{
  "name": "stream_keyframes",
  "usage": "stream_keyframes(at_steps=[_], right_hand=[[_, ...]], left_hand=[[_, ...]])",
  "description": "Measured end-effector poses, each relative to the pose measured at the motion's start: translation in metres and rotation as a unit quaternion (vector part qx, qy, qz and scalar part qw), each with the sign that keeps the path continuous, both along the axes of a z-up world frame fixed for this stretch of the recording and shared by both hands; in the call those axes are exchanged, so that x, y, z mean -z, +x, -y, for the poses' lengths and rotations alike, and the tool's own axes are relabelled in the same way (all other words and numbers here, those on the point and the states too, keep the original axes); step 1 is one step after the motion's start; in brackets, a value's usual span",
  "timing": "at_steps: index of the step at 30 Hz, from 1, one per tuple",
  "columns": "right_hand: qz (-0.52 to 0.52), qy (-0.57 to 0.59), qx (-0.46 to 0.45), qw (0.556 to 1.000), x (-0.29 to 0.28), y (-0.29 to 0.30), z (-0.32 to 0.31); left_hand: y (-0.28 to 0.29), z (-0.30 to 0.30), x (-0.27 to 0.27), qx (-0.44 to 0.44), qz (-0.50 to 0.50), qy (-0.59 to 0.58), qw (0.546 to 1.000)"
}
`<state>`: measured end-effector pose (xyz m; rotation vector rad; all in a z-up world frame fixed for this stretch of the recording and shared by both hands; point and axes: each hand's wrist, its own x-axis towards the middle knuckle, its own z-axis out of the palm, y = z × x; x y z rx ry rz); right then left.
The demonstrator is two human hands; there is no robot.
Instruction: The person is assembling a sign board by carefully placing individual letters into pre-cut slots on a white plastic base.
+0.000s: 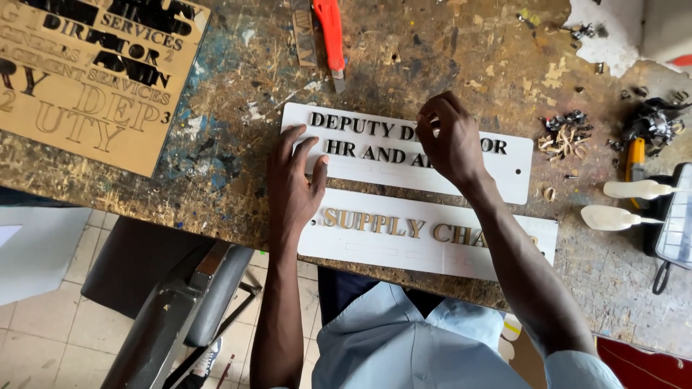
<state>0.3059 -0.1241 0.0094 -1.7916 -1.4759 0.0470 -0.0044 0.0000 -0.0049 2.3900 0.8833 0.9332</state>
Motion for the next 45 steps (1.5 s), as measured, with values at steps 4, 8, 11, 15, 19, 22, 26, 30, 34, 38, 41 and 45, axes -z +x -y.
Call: stream_keyframes(at_steps=[4, 8, 11, 15, 19, 22, 26, 30, 34, 38, 41, 45], right_hand=[[-0.052, 0.031, 0.02, 0.998, -0.021, 0.013, 0.019], [-0.149, 0.093, 0.102, 0.979, -0.037, 0.041, 0.069], [-0.138, 0.134, 0.196, 0.961, -0.036, 0.071, 0.113], [-0.001, 0.144, 0.299, 0.943, -0.012, 0.116, 0.163], [0.041, 0.135, 0.316, 0.938, -0.002, 0.126, 0.175], [0.034, 0.122, 0.327, 0.936, -0.013, 0.115, 0.171], [-0.005, 0.113, 0.237, 0.965, -0.037, 0.09, 0.148], [-0.047, 0.025, 0.094, 0.994, -0.053, 0.056, 0.123], [-0.03, -0.033, -0.002, 0.999, -0.069, 0.016, 0.075], [-0.01, -0.097, -0.064, 0.993, -0.068, 0.0, 0.034], [0.034, -0.127, -0.088, 0.987, -0.042, 0.008, 0.018], [0.106, -0.15, -0.114, 0.976, -0.03, 0.013, 0.015]], left_hand=[[0.0, -0.002, 0.003, 0.002, -0.004, 0.001, 1.0], [0.0, -0.007, 0.005, 0.013, 0.019, 0.043, 0.999], [0.0, -0.008, 0.013, 0.018, 0.021, 0.06, 0.998], [0.0, -0.009, 0.016, 0.021, 0.021, 0.058, 0.998], [0.003, -0.004, 0.009, 0.033, 0.025, 0.054, 0.998], [0.003, 0.0, 0.005, 0.022, 0.015, 0.034, 0.999], [0.006, -0.001, 0.003, 0.018, 0.02, 0.034, 0.999], [0.005, 0.002, 0.003, 0.006, 0.011, 0.025, 1.0], [0.004, 0.005, -0.003, 0.012, 0.009, 0.01, 1.0], [0.004, 0.005, -0.006, 0.007, 0.001, 0.006, 1.0], [0.003, 0.003, -0.005, 0.0, 0.0, 0.01, 1.0], [0.002, 0.0, 0.0, -0.001, 0.005, 0.026, 1.0]])
